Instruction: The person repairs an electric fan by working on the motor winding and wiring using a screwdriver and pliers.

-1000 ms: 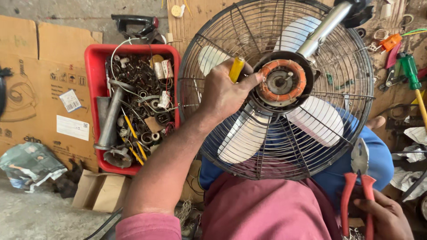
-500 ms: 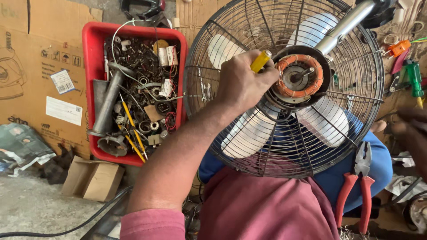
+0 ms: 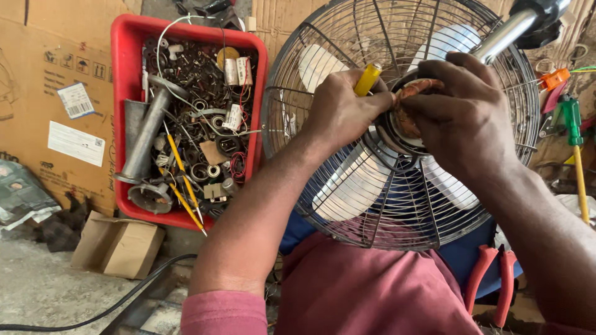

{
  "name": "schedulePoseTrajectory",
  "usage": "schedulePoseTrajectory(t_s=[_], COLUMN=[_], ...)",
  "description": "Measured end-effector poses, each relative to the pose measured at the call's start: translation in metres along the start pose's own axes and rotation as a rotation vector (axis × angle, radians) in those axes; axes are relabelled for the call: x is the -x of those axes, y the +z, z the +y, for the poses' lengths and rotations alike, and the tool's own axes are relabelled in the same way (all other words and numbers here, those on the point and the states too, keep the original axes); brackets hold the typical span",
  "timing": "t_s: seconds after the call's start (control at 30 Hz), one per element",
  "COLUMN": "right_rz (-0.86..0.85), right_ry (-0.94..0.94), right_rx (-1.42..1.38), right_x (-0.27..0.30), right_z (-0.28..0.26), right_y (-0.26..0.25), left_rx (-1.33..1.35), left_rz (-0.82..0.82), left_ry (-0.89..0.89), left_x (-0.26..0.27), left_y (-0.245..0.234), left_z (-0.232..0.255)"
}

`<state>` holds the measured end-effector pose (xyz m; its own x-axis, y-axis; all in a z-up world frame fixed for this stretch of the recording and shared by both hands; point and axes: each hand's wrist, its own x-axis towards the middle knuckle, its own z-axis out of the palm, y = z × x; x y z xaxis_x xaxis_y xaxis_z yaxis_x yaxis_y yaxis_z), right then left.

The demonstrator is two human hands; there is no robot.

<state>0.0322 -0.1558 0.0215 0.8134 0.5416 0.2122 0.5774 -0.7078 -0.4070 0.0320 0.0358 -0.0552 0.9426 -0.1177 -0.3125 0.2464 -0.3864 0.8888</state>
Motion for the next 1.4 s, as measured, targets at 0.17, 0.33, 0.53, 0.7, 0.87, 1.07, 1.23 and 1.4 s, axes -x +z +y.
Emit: schedulePoseTrajectory(t_s=[0.17,0.33,0.53,0.7,0.87,1.07,1.23,1.4], right_rz=[-0.013,-0.068,-0.181,-0.245,-0.275,-0.242,-0.215,-0.177], right_ry=[-0.04,0.048,0.092,0.054,0.062,0.101,0.451,0.39], right_rx=[-0.04,-0.125,-0.062,0.035,-0.067,-0.219,-0.347,-0.309], right_x=[-0.002,-0.005,-0.005,-0.002,-0.004,-0.002,-0.001,0.002], right_z=[0.002,-0.005,0.001,0.012,0.015,0.014,0.007,0.012], right_y=[-0.001,-0.003,0.002,0.008,0.003,-0.01,-0.016,0.0], left_rx=[0.038,0.028,0.031,0.057,0.029,-0.028,0.062,0.128], left_rz=[-0.01,0.063,0.088,0.08,0.115,0.039,0.083,0.135], left_ry=[0.049,0.104,0.1,0.059,0.099,-0.033,-0.053,-0.036], left_x=[0.003,0.005,0.005,0.007,0.01,0.018,0.024,0.026], left_y=[0.0,0.001,0.002,0.002,0.002,0.007,0.01,0.012], left_z=[-0.003,-0.003,-0.004,-0.004,0.001,0.008,0.008,0.006])
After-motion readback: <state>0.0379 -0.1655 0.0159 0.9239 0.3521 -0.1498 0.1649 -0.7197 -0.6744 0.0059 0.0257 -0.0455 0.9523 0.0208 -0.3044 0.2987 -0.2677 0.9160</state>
